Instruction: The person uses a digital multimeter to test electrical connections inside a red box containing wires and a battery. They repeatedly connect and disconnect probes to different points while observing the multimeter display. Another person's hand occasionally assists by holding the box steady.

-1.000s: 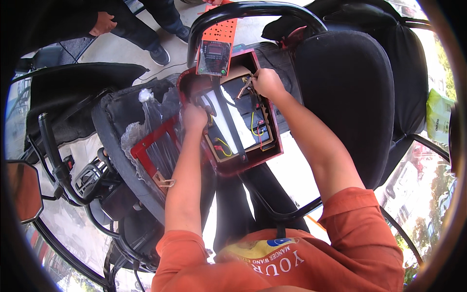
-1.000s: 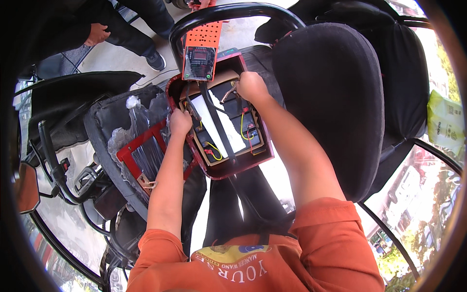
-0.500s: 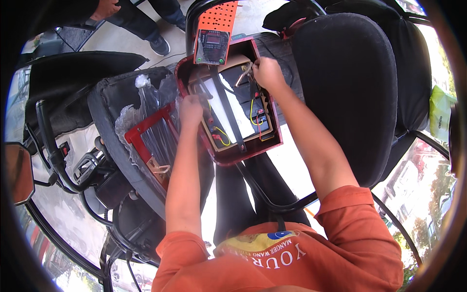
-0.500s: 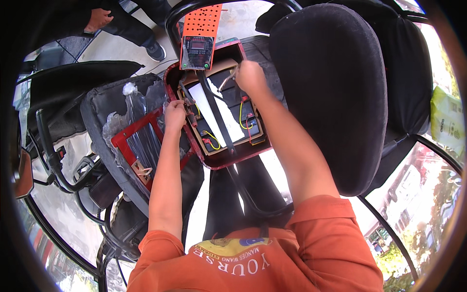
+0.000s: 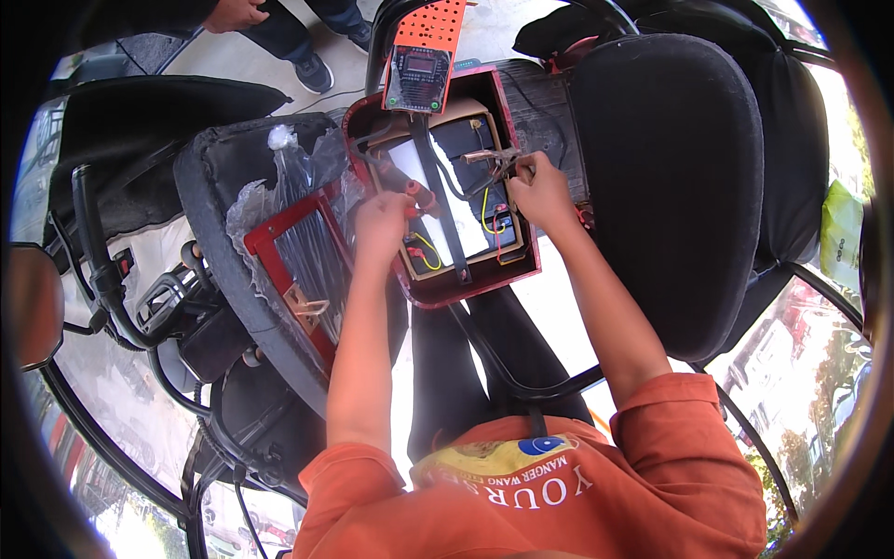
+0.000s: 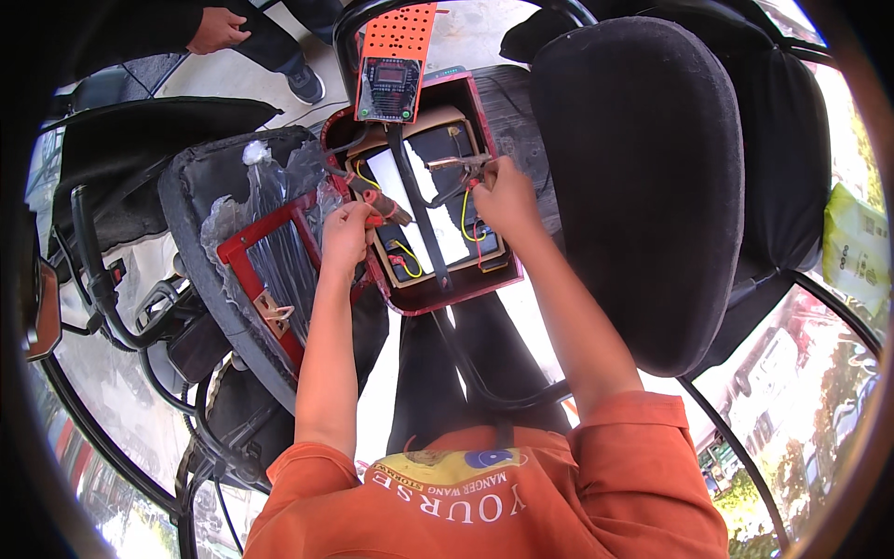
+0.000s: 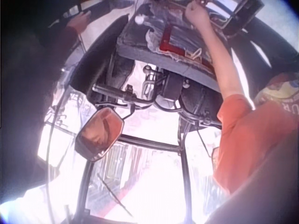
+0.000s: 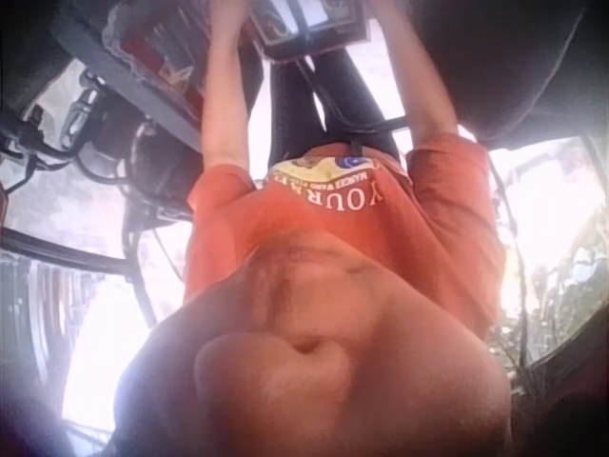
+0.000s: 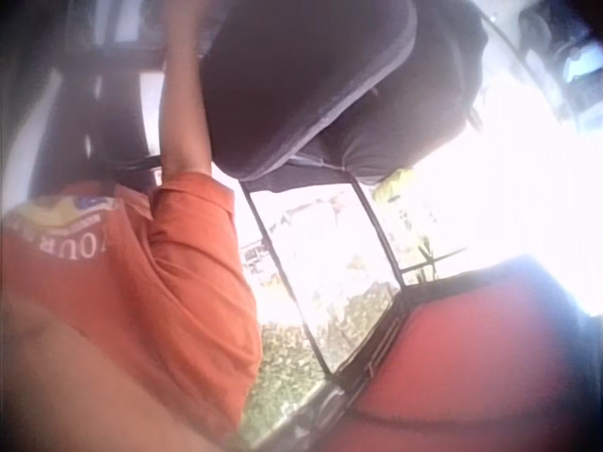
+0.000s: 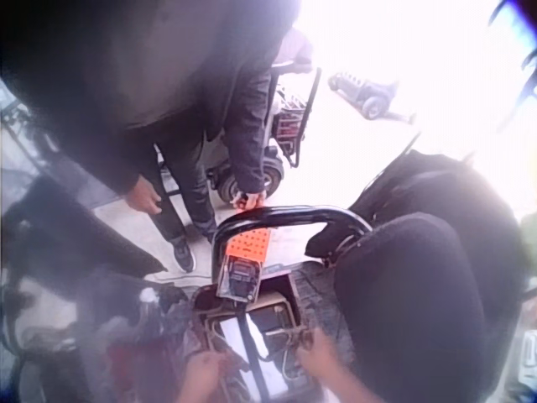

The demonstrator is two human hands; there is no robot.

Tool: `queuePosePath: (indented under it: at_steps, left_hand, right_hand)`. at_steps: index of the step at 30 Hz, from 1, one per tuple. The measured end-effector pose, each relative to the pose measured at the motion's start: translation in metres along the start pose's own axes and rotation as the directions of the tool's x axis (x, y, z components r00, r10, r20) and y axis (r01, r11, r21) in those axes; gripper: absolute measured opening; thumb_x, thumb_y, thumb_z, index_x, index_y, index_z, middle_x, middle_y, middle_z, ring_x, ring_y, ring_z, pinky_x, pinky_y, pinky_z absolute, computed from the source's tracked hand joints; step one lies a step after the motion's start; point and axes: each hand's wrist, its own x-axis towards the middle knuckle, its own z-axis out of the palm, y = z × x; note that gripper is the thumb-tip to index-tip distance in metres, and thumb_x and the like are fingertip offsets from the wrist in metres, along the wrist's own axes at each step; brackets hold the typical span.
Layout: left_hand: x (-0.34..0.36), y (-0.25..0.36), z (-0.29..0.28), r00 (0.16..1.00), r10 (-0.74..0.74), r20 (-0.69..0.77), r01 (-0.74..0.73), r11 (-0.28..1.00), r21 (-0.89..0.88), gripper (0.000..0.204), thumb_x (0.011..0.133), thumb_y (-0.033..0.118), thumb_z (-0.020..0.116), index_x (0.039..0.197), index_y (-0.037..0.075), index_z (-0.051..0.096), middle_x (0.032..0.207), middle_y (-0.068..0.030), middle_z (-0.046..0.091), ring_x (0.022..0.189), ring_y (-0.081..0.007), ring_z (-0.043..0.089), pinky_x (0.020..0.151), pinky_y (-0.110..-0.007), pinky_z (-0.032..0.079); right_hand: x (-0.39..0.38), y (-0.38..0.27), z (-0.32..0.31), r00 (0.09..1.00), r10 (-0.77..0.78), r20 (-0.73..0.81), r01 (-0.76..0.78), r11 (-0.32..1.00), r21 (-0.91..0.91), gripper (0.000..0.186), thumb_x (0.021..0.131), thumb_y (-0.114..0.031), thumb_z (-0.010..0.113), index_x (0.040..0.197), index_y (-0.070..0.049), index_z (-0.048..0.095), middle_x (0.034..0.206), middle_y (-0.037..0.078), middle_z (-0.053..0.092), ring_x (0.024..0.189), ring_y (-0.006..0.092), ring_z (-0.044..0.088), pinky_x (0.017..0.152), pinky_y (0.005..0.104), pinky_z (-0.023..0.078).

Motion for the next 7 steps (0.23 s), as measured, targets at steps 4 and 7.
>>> queuePosePath:
  at_steps: [4, 7]
  left_hand:
    - [-0.023, 0.006, 0.002, 0.993, 0.110, -0.050, -0.109, 0.994, 0.023, 0.032, 0.095, 0.025, 0.056, 0.078, 0.000, 0.066, 0.061, -0.0047, 0.060, 0.047, -0.0090, 0.050, 0.045, -0.024, 0.035]
    - [-0.032, 0.003, -0.001, 0.997, 0.072, -0.029, -0.071, 0.997, 0.007, 0.034, 0.095, 0.027, 0.058, 0.079, -0.001, 0.067, 0.066, -0.0075, 0.064, 0.051, -0.0113, 0.058, 0.051, -0.023, 0.041]
  right_hand:
    - [-0.021, -0.023, -0.010, 0.968, 0.080, 0.239, -0.077, 0.997, -0.022, 0.038, 0.077, -0.025, 0.070, 0.104, 0.001, 0.063, 0.093, 0.019, 0.070, 0.089, 0.0337, 0.069, 0.081, 0.0372, 0.053]
    - [-0.025, -0.006, 0.003, 0.922, 0.106, 0.372, -0.122, 0.992, 0.020, 0.044, 0.076, -0.033, 0.071, 0.105, 0.000, 0.065, 0.096, 0.018, 0.070, 0.094, 0.0313, 0.068, 0.087, 0.0362, 0.051]
